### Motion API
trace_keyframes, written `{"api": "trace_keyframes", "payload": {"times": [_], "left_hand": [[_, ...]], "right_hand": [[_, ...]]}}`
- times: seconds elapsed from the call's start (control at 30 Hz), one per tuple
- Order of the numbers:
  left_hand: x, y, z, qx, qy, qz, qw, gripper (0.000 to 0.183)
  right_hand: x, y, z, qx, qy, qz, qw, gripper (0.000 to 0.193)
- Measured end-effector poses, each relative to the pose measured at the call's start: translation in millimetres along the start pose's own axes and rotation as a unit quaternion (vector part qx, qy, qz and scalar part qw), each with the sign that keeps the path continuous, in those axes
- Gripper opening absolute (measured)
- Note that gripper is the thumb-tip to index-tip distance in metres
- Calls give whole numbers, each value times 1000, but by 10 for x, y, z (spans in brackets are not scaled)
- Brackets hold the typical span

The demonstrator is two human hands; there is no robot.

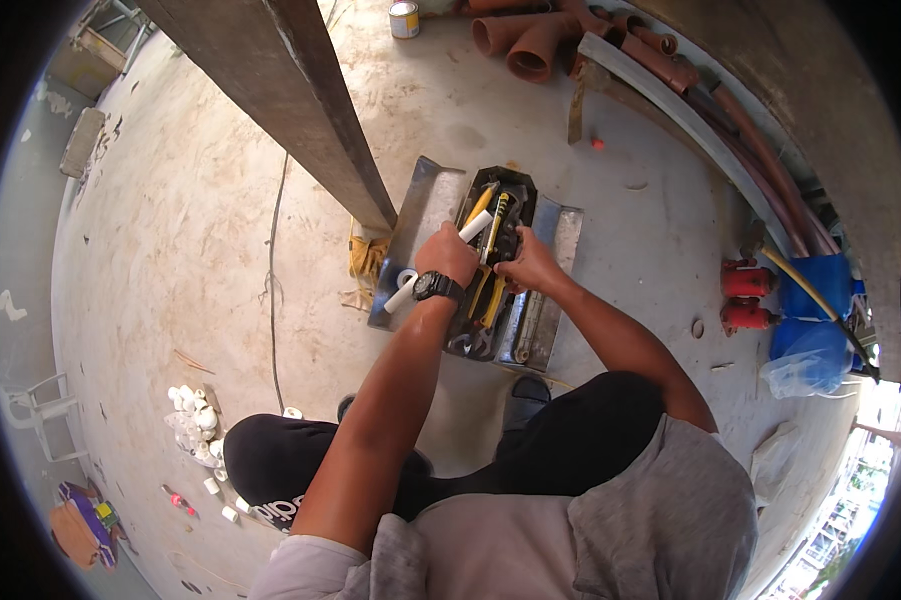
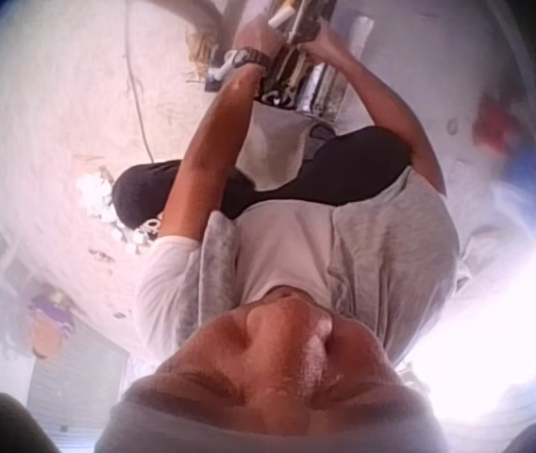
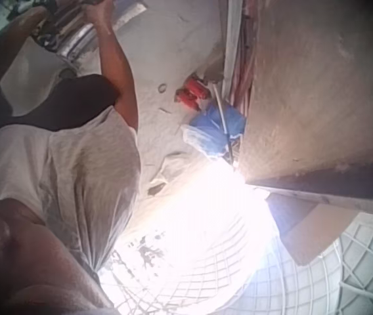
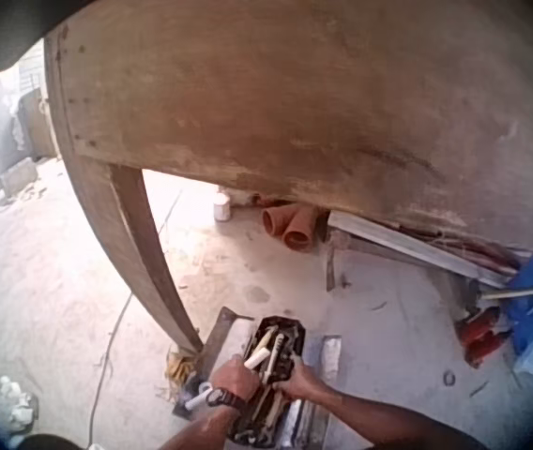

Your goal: The person works on a wall to fit a white PVC pipe into an orange pipe, then retrieves a pipe cutter and a hammer from a toolbox. They cut a white pipe and use a hammer to tap it into place on the floor.

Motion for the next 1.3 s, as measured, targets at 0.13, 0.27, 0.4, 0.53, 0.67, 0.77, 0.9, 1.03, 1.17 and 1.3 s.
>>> {"api": "trace_keyframes", "payload": {"times": [0.13,0.27,0.4,0.53,0.67,0.77,0.9,1.03,1.17,1.3], "left_hand": [[-124,-70,-66,4,-32,29,999,38],[-237,-234,33,54,-81,149,984,47],[-371,-163,319,156,-88,315,932,60],[-338,-113,512,178,-27,360,915,78],[-145,-137,556,51,-20,199,978,60],[-100,156,693,-42,-8,162,986,46],[-103,300,743,-163,-31,162,973,37],[175,584,1191,-206,-64,72,974,40],[98,585,1171,-40,-11,73,996,44],[41,504,1006,-86,-24,179,980,40]], "right_hand": [[34,85,-69,-9,15,-25,1000,88],[57,111,-198,-32,6,-42,999,87],[49,5,-11,-1,43,25,999,88],[-37,-157,111,12,61,24,998,72],[-56,-425,-291,-91,51,9,995,63],[-123,-339,-622,-260,91,116,954,66],[-725,-73,-711,-212,79,36,973,70],[-742,220,-985,-215,46,-80,972,68],[-568,70,-1093,-173,51,-86,980,53],[-306,-303,-1066,-95,42,-139,985,42]]}}
Point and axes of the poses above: each hand's wrist, its own x-axis towards the middle knuckle, its own y-axis out of the palm, z = x × y, the point moved 2 cm from there along x, towards the middle knuckle, and after that the axes turned 2 degrees about z, right-handed, at the moved point
